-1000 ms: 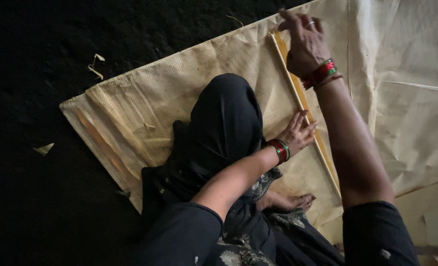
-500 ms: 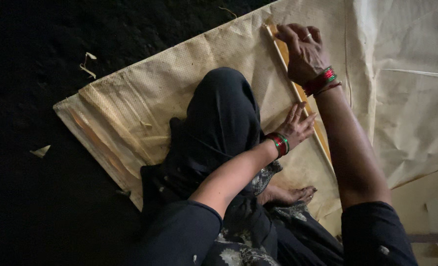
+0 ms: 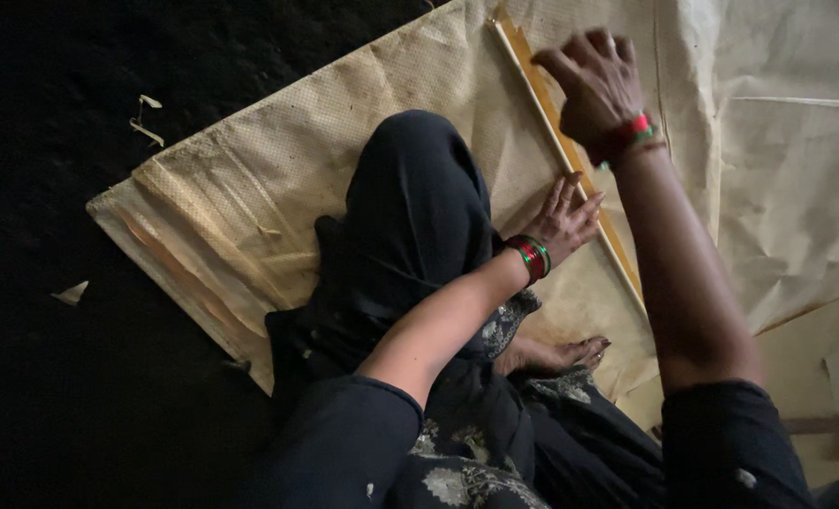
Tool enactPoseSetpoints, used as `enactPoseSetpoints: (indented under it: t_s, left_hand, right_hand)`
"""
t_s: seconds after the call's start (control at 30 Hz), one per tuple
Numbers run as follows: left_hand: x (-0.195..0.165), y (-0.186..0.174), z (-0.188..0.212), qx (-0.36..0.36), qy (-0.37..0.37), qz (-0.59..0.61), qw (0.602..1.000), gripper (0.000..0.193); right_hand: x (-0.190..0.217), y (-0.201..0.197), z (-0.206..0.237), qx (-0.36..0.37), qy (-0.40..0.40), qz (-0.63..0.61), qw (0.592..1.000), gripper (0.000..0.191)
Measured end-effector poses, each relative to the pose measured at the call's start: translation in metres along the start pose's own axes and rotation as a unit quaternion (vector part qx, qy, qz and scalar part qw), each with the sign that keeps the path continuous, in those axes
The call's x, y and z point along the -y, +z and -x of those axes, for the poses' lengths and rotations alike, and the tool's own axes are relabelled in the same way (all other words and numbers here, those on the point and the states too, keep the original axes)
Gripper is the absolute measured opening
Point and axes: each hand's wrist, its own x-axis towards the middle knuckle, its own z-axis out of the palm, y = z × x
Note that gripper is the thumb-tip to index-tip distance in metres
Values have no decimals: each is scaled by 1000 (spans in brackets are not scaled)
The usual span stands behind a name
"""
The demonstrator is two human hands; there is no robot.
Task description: The person sits on the floor and rolls large paper sheets around a long wooden stick, pressing and smoothing the paper with both hands. They lift and reposition the stick with the rolled paper, set finished rolls aside, and take new sticks and sheets from stacks beside them.
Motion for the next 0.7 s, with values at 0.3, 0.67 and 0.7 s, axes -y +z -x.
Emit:
enactPoseSetpoints:
  t_s: [0.3,0.67,0.7]
  left_hand:
    - [0,1,2,0,-7,18,1000,42]
    - [6,2,3,72,46,24,996,48]
    - [6,2,3,80,42,9,996,48]
  right_hand:
    - [-7,-7,31,39,-33,20,998,45]
    - [-15,4,70,24,-33,6,999,46]
    - [-17,5,68,27,-43,36,998,46]
